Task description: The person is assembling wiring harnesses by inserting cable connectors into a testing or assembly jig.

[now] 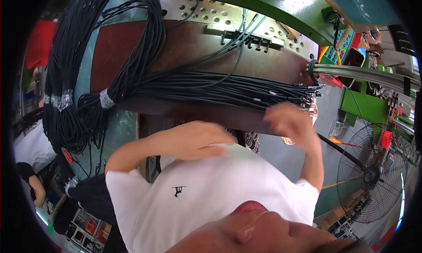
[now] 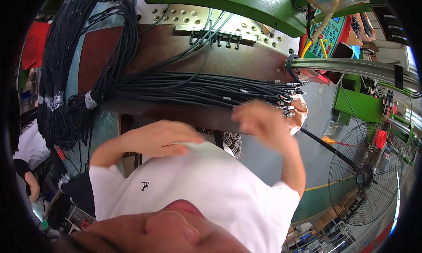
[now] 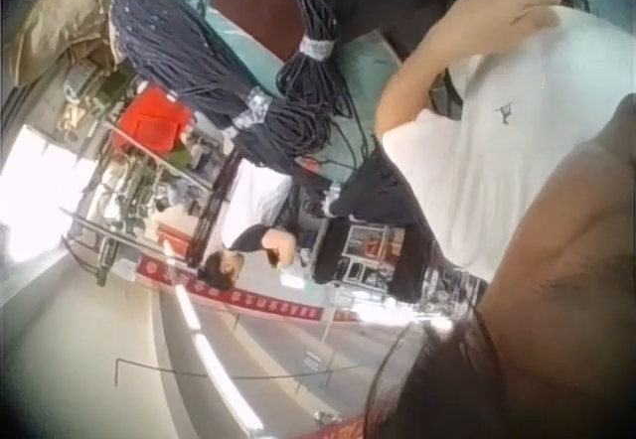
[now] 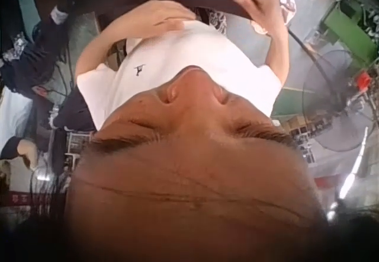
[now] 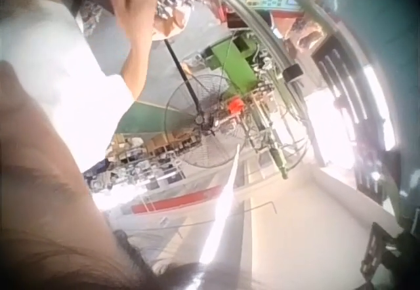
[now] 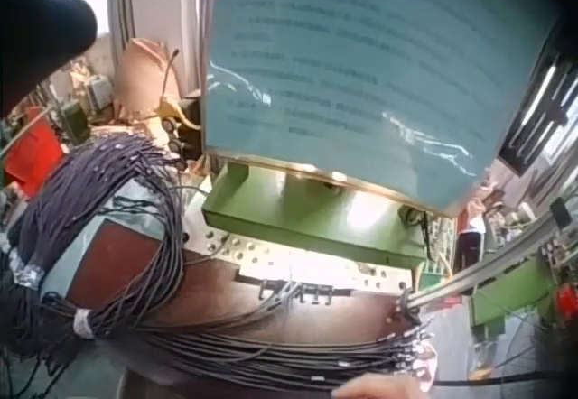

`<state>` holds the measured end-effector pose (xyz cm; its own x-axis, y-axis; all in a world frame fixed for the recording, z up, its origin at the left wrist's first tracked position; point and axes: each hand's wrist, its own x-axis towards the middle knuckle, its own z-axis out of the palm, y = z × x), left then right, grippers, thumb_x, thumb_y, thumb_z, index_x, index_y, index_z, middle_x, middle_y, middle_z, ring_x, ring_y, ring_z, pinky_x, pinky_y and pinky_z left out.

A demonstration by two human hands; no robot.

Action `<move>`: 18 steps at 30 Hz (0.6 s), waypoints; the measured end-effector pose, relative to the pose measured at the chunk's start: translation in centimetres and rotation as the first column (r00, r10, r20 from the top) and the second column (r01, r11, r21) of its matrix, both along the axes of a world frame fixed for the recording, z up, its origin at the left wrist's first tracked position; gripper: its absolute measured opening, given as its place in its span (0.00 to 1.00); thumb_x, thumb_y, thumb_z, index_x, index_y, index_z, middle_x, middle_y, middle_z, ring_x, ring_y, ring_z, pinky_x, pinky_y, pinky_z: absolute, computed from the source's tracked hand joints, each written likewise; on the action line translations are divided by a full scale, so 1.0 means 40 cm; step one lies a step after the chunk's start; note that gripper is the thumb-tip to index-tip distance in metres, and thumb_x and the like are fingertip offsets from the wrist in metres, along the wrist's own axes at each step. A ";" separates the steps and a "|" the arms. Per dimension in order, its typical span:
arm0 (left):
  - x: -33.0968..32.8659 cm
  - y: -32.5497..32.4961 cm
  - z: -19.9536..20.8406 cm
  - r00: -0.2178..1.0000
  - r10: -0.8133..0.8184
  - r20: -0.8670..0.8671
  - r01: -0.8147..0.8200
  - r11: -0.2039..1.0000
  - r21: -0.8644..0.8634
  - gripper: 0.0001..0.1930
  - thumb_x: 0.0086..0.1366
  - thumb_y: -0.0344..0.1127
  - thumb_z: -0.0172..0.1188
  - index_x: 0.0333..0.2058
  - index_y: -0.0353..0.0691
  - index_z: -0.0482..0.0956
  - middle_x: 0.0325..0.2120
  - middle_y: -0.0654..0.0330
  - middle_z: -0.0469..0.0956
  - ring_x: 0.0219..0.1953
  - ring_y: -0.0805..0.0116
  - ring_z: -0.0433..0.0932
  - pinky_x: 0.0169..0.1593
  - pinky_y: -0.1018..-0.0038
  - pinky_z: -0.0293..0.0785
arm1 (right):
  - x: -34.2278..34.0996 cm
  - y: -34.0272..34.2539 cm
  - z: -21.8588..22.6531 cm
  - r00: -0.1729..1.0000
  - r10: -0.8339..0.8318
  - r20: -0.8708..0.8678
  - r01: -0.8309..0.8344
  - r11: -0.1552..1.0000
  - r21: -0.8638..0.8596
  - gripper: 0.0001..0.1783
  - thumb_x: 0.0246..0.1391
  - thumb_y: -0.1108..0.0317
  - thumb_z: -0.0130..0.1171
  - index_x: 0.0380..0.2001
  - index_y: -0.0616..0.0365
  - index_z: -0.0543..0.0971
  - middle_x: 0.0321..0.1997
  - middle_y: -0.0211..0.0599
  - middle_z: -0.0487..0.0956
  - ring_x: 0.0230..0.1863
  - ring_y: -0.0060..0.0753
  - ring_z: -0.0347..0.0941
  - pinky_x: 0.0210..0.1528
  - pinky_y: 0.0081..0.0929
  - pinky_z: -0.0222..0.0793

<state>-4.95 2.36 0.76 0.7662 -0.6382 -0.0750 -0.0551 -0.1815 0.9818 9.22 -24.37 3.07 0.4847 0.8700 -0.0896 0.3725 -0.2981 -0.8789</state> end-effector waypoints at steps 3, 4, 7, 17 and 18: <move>0.111 -0.167 -0.007 0.813 0.258 0.521 -0.288 0.957 -0.025 0.27 0.65 0.47 0.52 0.54 0.31 0.67 0.54 0.48 0.69 0.55 0.51 0.69 0.60 0.60 0.63 | 0.166 0.157 -0.059 0.651 -0.185 0.736 0.254 0.967 0.018 0.20 0.50 0.64 0.61 0.47 0.57 0.75 0.49 0.40 0.76 0.50 0.44 0.72 0.52 0.36 0.67; 0.154 -0.195 -0.026 0.738 0.268 0.619 -0.379 0.924 0.051 0.30 0.63 0.52 0.51 0.53 0.30 0.67 0.55 0.47 0.68 0.57 0.49 0.66 0.60 0.57 0.61 | 0.203 0.191 -0.099 0.455 -0.117 0.883 0.240 0.971 0.005 0.23 0.50 0.62 0.61 0.49 0.56 0.74 0.52 0.39 0.75 0.53 0.44 0.70 0.55 0.38 0.65; 0.183 -0.171 -0.068 0.636 0.124 0.762 -0.643 0.632 0.433 0.38 0.58 0.62 0.50 0.53 0.30 0.66 0.54 0.44 0.66 0.57 0.48 0.64 0.59 0.53 0.59 | 0.239 0.194 -0.168 0.499 -0.038 0.866 0.073 0.997 0.002 0.28 0.49 0.61 0.62 0.55 0.51 0.71 0.56 0.36 0.73 0.57 0.42 0.66 0.59 0.38 0.61; 0.048 0.260 -0.043 0.717 0.173 0.675 -0.662 0.472 0.582 0.23 0.51 0.38 0.65 0.47 0.40 0.74 0.47 0.57 0.72 0.47 0.55 0.71 0.47 0.64 0.70 | 0.023 -0.305 -0.095 0.270 -0.480 0.835 0.823 0.564 0.059 0.22 0.51 0.76 0.57 0.51 0.67 0.71 0.53 0.50 0.73 0.54 0.50 0.69 0.56 0.38 0.64; 0.084 0.281 -0.048 0.695 0.181 0.696 -0.671 0.511 0.538 0.20 0.51 0.37 0.65 0.44 0.41 0.76 0.43 0.58 0.73 0.44 0.56 0.72 0.45 0.64 0.71 | 0.003 -0.301 -0.109 0.182 -0.379 0.907 0.886 0.464 0.016 0.25 0.53 0.76 0.56 0.55 0.68 0.67 0.56 0.52 0.71 0.57 0.51 0.67 0.58 0.40 0.61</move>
